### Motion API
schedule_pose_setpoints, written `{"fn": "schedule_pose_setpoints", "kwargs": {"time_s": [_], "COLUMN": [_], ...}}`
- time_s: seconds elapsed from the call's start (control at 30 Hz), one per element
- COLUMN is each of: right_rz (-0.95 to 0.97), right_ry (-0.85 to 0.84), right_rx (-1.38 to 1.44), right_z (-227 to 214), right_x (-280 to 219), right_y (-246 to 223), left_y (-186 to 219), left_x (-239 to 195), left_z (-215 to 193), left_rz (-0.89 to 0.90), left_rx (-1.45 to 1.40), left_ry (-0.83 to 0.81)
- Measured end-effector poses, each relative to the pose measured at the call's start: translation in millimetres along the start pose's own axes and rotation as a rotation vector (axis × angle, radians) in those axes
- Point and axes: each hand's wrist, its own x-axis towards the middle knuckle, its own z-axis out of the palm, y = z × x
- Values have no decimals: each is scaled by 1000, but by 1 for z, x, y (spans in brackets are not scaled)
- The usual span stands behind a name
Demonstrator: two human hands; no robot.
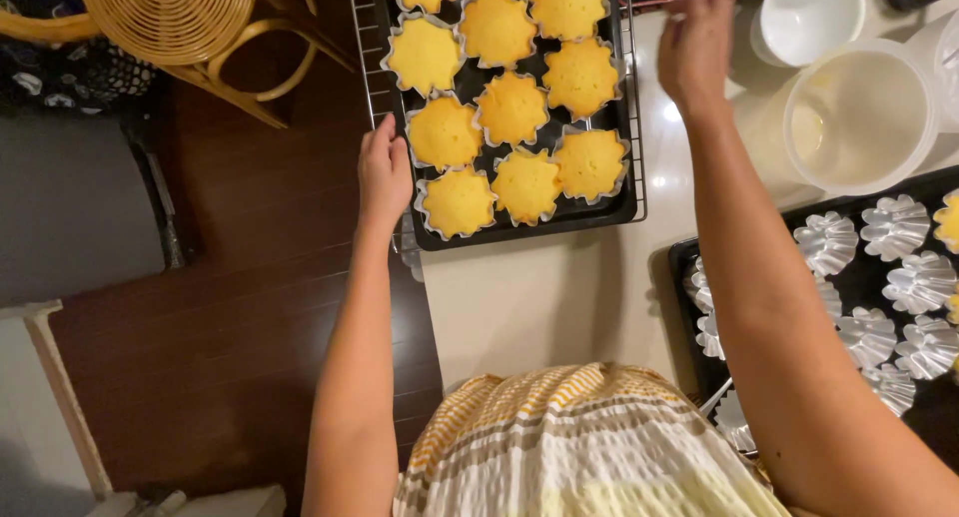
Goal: The person uses a spoon to loosen small baked cakes from fluted metal baking molds on a tray, then transfers the cakes by hand onto a wire cooling rack. After emptying the molds, the person stacks the empty metal molds and moves a plastic bowl on the counter.
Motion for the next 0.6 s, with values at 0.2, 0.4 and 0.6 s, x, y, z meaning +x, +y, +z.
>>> {"fn": "schedule_pose_setpoints", "kwargs": {"time_s": [0.2, 0.4, 0.6], "right_rz": [92, 266, 201], "right_ry": [-304, -390, -348], "right_rx": [576, 816, 886], "right_z": [26, 20, -56], "right_x": [5, 5, -37], "right_y": [-9, -13, -51], "left_y": [-37, -14, 24], "left_x": [35, 30, -13], "left_z": [32, 36, 10], "left_rz": [-221, -299, -281], "left_rx": [-292, -675, -884], "left_ry": [-6, 74, 89]}}
